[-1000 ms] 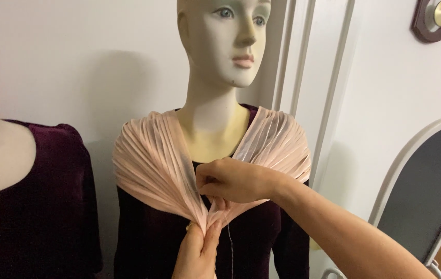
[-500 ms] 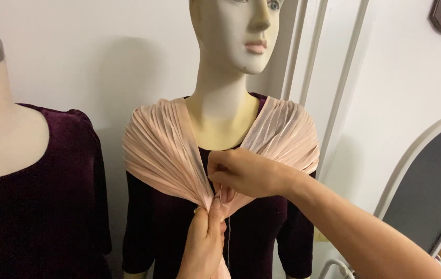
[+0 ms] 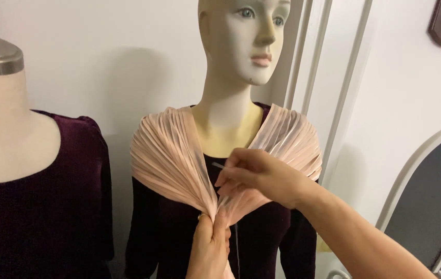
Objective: Draping and hand-sewing pleated fabric onto a garment on a mannequin to create a decorative element
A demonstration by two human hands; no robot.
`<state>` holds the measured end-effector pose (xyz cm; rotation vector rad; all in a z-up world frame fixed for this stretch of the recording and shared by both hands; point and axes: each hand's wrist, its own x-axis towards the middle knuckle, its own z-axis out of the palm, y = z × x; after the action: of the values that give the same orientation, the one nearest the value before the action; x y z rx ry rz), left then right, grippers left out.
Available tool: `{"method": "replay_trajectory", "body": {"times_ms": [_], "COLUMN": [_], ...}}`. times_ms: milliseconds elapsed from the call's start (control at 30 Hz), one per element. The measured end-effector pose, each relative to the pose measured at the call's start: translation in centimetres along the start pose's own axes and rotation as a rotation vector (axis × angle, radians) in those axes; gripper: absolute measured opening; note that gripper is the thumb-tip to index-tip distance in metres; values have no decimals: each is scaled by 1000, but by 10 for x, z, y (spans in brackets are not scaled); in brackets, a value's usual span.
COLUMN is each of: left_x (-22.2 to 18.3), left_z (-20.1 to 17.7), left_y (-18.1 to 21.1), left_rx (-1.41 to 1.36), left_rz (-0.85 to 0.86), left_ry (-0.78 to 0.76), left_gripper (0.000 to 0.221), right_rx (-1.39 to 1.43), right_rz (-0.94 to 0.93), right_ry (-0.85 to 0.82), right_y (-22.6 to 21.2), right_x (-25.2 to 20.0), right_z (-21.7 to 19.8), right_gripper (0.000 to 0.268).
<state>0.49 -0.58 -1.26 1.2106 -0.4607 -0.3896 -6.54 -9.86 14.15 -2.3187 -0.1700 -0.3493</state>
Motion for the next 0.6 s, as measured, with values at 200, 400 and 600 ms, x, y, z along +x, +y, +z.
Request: {"method": "replay_trajectory", "body": {"times_ms": [200, 400, 600], "left_x": [2, -15, -16], "left_z": [4, 9, 6], "left_y": [-5, 12, 8], "left_rx": [-18, -22, 59], "left_rz": [-61, -66, 86], "left_ry": [70, 89, 38], "left_gripper": [31, 26, 31], "right_rx": [575, -125, -431], "right_rz": [-9, 50, 98], "right_ry": [163, 352, 251], "right_y": [30, 3, 7], "right_x": [-12, -17, 0], "right_z": [-27, -1, 35], "right_gripper": [12, 26, 26]}}
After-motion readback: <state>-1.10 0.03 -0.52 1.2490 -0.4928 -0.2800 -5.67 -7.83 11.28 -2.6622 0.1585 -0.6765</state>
